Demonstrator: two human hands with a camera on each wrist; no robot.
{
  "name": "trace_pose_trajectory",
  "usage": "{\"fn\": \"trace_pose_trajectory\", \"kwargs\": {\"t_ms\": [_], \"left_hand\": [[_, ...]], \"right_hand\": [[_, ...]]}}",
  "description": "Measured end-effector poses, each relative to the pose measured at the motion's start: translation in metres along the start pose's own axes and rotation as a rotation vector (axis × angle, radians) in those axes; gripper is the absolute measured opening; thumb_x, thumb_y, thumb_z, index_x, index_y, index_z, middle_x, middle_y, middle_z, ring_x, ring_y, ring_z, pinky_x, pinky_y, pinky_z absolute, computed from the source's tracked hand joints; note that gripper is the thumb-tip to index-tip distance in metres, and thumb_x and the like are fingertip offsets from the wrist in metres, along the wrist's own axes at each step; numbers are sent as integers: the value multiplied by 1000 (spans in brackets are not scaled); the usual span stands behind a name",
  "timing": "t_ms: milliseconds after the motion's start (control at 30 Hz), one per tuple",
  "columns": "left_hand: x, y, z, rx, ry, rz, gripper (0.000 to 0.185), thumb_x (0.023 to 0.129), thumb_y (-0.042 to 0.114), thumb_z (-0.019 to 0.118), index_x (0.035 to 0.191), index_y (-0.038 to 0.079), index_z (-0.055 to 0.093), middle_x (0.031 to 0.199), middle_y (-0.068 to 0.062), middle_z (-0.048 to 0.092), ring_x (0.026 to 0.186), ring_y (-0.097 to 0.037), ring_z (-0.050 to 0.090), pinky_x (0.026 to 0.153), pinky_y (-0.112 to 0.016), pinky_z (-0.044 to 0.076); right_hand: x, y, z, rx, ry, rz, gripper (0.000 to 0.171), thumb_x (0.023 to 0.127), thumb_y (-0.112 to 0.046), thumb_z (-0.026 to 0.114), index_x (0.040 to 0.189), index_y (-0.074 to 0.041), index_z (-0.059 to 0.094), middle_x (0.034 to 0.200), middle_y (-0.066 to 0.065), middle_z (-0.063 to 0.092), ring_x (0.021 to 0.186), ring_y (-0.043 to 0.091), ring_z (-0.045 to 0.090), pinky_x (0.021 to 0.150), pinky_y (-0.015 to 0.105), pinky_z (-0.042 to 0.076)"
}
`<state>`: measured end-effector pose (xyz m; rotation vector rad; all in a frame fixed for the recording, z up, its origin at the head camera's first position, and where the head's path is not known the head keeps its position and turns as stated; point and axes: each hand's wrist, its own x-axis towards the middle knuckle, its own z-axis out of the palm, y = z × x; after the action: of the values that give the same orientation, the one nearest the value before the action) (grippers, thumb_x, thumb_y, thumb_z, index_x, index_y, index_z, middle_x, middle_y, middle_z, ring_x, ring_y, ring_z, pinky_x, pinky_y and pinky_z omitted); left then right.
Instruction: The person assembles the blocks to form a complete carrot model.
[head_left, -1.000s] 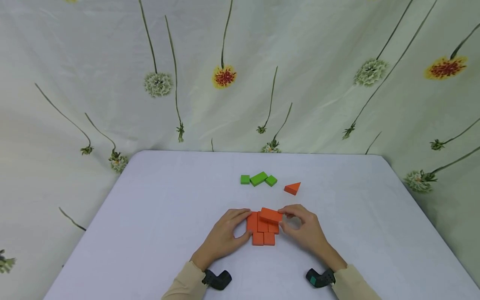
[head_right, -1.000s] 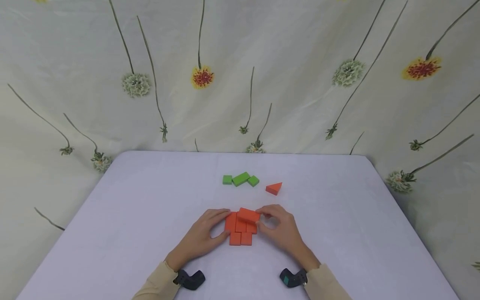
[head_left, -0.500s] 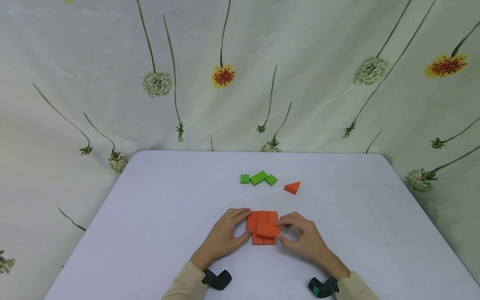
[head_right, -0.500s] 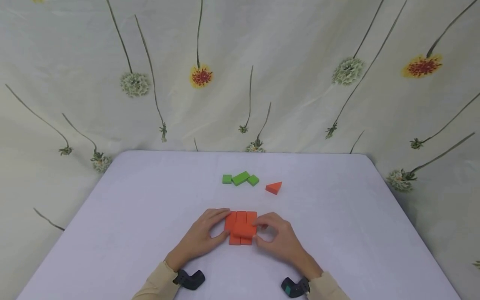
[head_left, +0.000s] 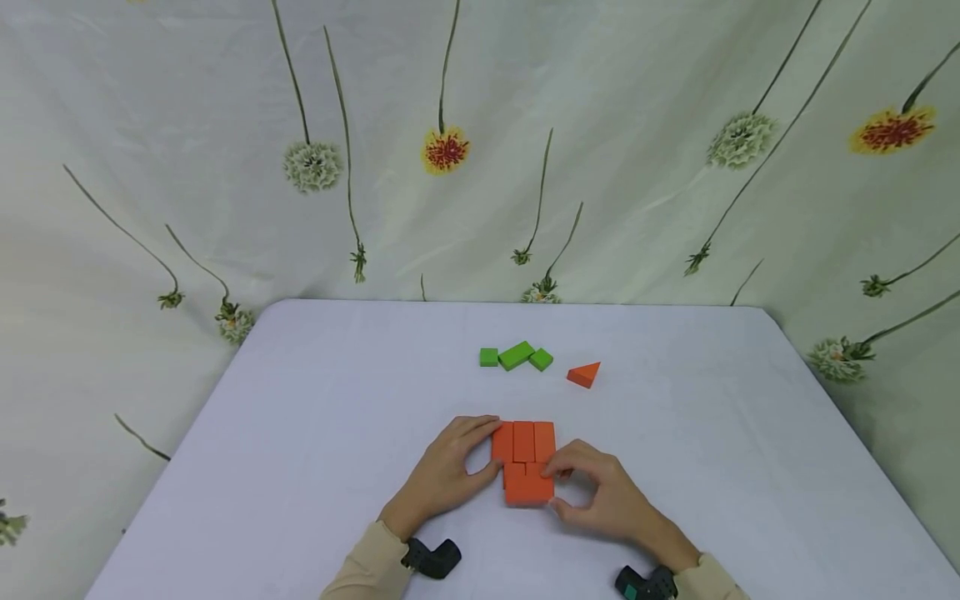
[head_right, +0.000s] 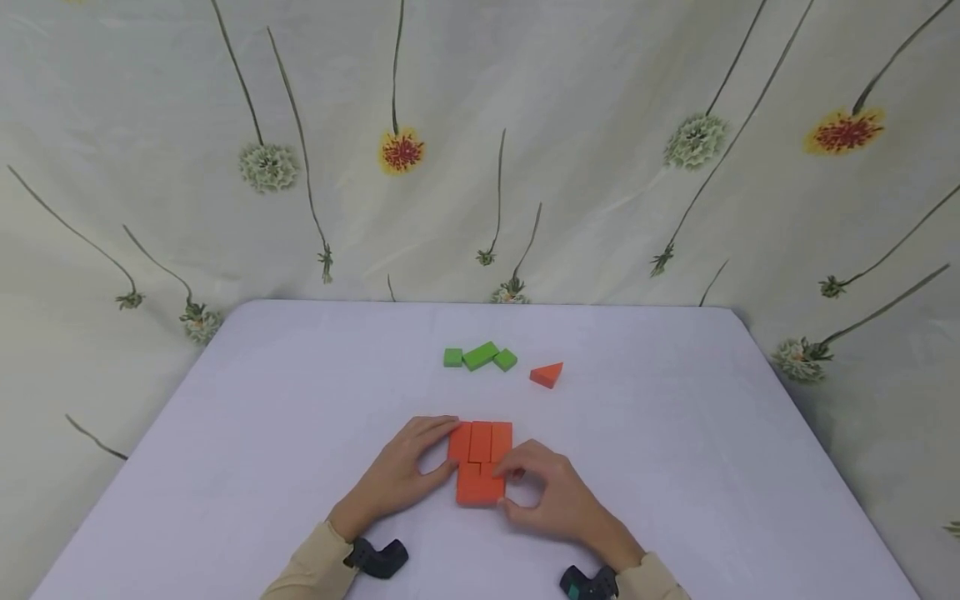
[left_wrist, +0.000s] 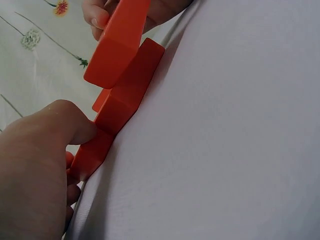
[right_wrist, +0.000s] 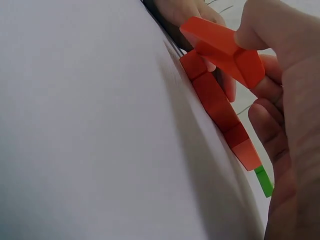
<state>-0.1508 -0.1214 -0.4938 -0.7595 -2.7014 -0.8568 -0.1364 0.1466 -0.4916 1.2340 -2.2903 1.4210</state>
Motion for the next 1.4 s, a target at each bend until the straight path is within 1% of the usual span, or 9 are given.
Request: {"fn": "trace_pose_trajectory", "kwargs": {"t_ms": [133, 233, 433, 500, 700, 900, 1000, 1133, 1400], "left_hand": [[0, 0, -1, -5, -1, -13, 53, 86, 35, 69, 134, 14, 58, 135, 5, 56, 125, -9, 48, 105, -33, 44], [0, 0, -1, -9, 3, -15, 53, 86, 35, 70, 134, 14, 58, 135, 5, 56, 125, -9, 48, 105, -33, 45], [-1, 1, -2, -11, 1, -14, 53, 86, 35, 70, 134, 15, 58, 135, 5, 56, 125, -9, 48, 106, -32, 44], [-1, 1, -2, -10, 1, -12, 53, 86, 35, 70, 134, 14, 58, 135, 5, 56, 125, -9, 48, 106, -33, 44], [-1, 1, -2, -8, 7, 0, 53, 86, 34, 70, 133, 14, 58, 135, 4, 57, 124, -9, 49, 105, -32, 44], [-1, 1, -1, -3, 12, 10, 53, 86, 34, 70, 133, 13, 58, 134, 4, 57, 124, -10, 49, 105, -33, 45], [-1, 0, 0, 5, 20, 22, 52, 86, 34, 69, 133, 13, 58, 135, 4, 57, 124, -11, 50, 104, -34, 46], [-1, -2, 2, 16, 24, 29, 52, 86, 34, 69, 133, 15, 58, 135, 6, 56, 125, -10, 49, 104, -33, 46], [0, -3, 2, 13, 13, 24, 52, 86, 35, 68, 134, 16, 57, 136, 8, 55, 125, -8, 48, 104, -32, 46]], "right_hand": [[1, -1, 1, -14, -26, -41, 41, 73, -8, 79, 108, -21, 65, 104, -10, 63, 86, 8, 57, 73, 21, 53], [3, -3, 1, -21, -40, -49, 42, 71, -6, 80, 107, -21, 64, 103, -10, 62, 86, 8, 57, 72, 21, 53], [5, -13, 1, 11, -42, -55, 40, 67, 1, 81, 101, -15, 65, 98, -4, 63, 85, 14, 57, 69, 25, 53], [5, -14, 1, 5, -48, -54, 39, 67, 1, 81, 100, -15, 66, 98, -3, 63, 87, 14, 56, 71, 26, 53], [1, -6, 2, -92, -98, -50, 35, 72, -12, 81, 101, -26, 68, 103, -14, 61, 99, 5, 52, 86, 23, 50], [0, -1, 5, -145, -113, -104, 25, 77, -25, 81, 99, -30, 71, 101, -18, 59, 102, 3, 50, 88, 21, 48], [1, -1, 6, -177, -100, -134, 20, 77, -26, 81, 96, -30, 73, 99, -19, 59, 101, 3, 49, 89, 17, 46], [1, -1, 6, -203, -84, -145, 17, 77, -25, 81, 92, -30, 74, 96, -19, 60, 100, 2, 50, 90, 12, 43], [1, 0, 6, -223, -75, -149, 16, 77, -26, 81, 92, -29, 75, 96, -19, 61, 99, 2, 50, 89, 11, 43]]}}
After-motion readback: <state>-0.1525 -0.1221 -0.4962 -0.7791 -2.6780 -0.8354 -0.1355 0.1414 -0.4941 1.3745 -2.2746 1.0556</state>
